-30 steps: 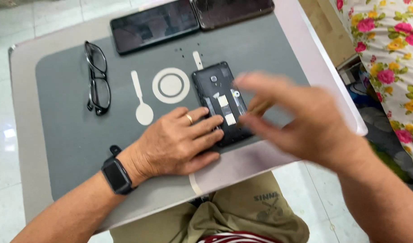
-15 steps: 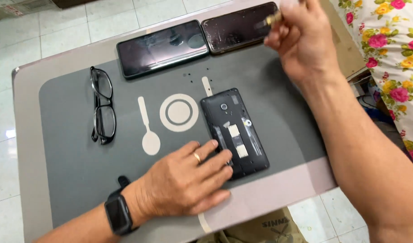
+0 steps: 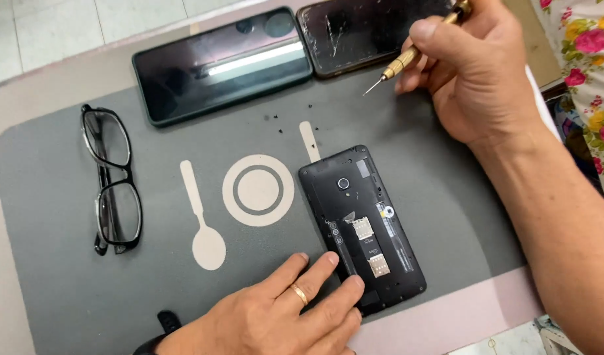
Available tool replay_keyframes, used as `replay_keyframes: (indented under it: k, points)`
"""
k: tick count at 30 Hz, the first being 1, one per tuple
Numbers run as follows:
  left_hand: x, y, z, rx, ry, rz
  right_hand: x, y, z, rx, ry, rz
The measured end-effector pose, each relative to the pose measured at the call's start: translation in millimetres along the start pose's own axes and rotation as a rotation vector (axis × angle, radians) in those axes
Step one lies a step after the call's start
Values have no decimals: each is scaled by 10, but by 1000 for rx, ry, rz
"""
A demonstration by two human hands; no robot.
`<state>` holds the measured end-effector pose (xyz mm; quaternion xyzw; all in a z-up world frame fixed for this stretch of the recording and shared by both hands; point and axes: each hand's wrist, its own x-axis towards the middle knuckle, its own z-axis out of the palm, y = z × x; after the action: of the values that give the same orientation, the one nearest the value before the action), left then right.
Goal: The person uses a small screwdriver to remove screws from the back of a disassembled smartphone. They then use a prying tool to lift and separate the back cover from the phone's chassis.
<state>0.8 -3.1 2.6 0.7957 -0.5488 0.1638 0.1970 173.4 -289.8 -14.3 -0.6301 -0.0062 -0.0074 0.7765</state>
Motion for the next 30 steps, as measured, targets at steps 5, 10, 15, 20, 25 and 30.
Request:
replay_keyframes:
  k: [5,10,15,20,25,30]
  points:
    - [-44,28,41,-40,-76,-25,-4,23,15,-96,-11,3]
    - [-8,173,83,55,-90,-37,-20,116,-37,-147,-47,-23]
    - [31,351,88,81,-55,-14,16,157,27,-250,52,8]
    - [14,304,188,-63,32,12,70,242,-33,-248,57,41]
    - [19,301,190,-66,63,11,75,210,-130,-133,-21,18]
    - [5,304,117,-93,-24,13,102,185,-142,-91,-64,-3]
